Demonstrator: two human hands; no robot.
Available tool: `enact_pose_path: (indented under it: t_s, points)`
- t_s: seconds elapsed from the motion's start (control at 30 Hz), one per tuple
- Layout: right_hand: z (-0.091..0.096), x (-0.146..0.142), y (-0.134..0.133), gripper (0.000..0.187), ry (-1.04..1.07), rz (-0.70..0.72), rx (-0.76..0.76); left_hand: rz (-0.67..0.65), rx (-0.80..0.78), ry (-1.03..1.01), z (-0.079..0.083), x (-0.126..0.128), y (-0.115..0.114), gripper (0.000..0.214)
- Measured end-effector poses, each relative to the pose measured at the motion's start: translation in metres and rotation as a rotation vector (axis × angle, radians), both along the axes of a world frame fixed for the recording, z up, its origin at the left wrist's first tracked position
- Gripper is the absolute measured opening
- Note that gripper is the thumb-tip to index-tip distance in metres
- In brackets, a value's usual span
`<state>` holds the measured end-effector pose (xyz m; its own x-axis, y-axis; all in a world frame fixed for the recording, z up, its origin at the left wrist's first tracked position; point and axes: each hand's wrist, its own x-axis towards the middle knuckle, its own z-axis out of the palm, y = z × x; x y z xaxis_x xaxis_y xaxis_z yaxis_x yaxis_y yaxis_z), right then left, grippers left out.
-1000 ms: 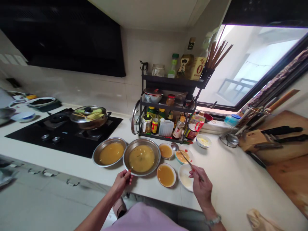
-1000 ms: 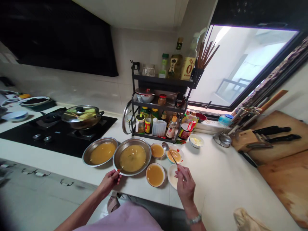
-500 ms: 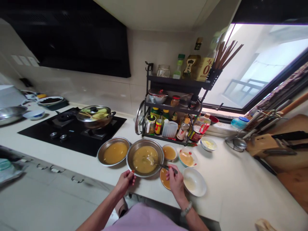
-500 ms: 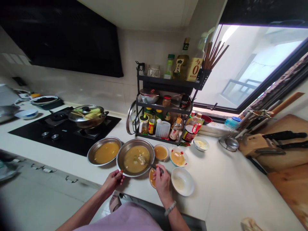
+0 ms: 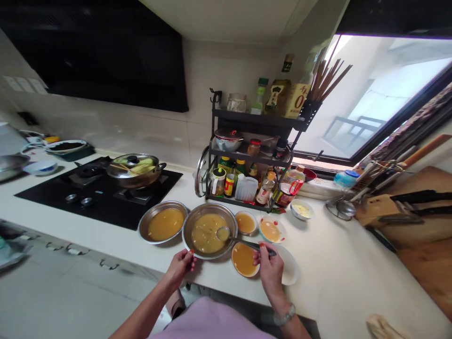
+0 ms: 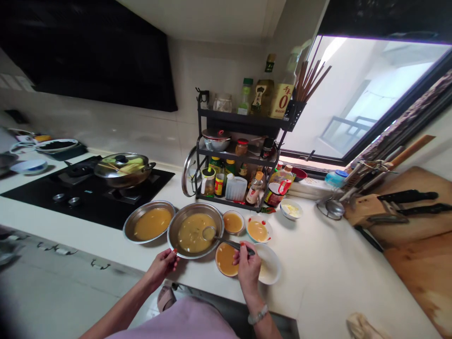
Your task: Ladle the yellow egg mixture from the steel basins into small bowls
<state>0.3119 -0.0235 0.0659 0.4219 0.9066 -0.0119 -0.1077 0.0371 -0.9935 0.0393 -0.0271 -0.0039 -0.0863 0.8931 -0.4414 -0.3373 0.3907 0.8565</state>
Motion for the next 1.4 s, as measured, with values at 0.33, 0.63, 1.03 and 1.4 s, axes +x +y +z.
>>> enact_pose_path:
  t_s: [0.33,0.63,1.03,1.4]
  points:
    - [0.027,0.049,-0.001,0.034,0.143,-0.201,0.069,0.025,0.019,0.010,0.003,0.003,0.000,0.042]
    - [0.026,0.108,-0.010,0.036,-0.171,-0.430,0.105,0.014,0.027,0.025,0.003,0.002,-0.001,0.041]
    - [0.010,0.100,-0.023,0.022,-0.687,-0.106,0.361,0.017,0.011,0.004,0.004,0.002,0.000,0.045]
    - [-0.013,-0.001,0.005,0.027,-0.487,0.247,0.297,0.013,0.006,0.015,-0.001,0.001,0.001,0.044]
